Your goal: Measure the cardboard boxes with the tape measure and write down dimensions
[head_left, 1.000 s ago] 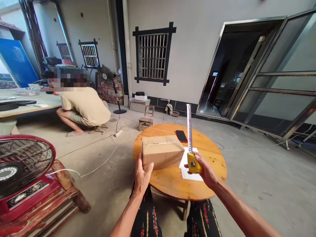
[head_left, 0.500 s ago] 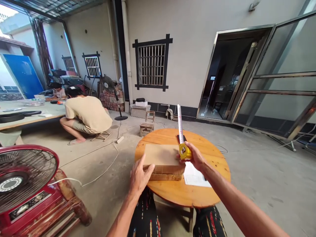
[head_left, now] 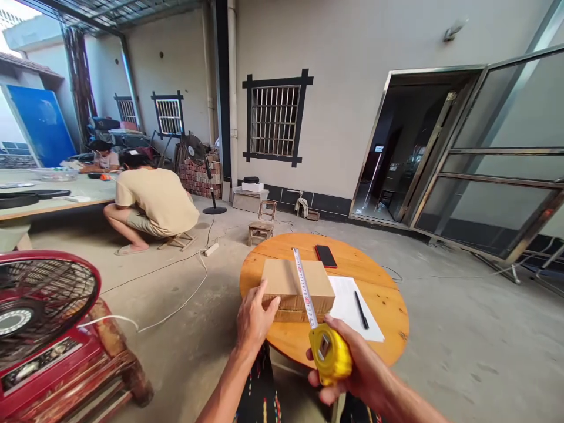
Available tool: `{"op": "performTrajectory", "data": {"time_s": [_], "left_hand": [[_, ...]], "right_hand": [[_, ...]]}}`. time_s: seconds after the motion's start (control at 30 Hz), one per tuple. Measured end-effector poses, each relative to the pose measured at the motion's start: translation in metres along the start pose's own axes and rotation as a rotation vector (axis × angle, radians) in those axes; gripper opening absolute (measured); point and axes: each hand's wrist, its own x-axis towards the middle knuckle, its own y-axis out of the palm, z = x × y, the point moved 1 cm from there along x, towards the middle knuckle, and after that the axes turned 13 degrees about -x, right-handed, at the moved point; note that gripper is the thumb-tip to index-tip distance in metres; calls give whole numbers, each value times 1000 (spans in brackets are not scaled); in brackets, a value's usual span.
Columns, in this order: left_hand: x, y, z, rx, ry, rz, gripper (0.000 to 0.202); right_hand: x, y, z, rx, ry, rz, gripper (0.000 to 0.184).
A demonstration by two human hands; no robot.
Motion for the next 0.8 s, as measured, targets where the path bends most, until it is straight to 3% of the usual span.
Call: {"op": "performTrajectory", "data": {"time_s": [0.3,0.43,0.67,0.8], "left_hand": [[-1,3,-5,24,0,-15,49],[-1,3,-4,15,-1,-15,50],[0,3,-5,-53,1,-32,49],[6,6,-5,-130,-10,-45,48]], "right_hand": [[-9,3,-17,10,88,29,59],[-19,11,-17,30,133,-18,56],[-13,13,-20,77,75,-12,58],[-13,5,-22,-75,5,-99,58]]}}
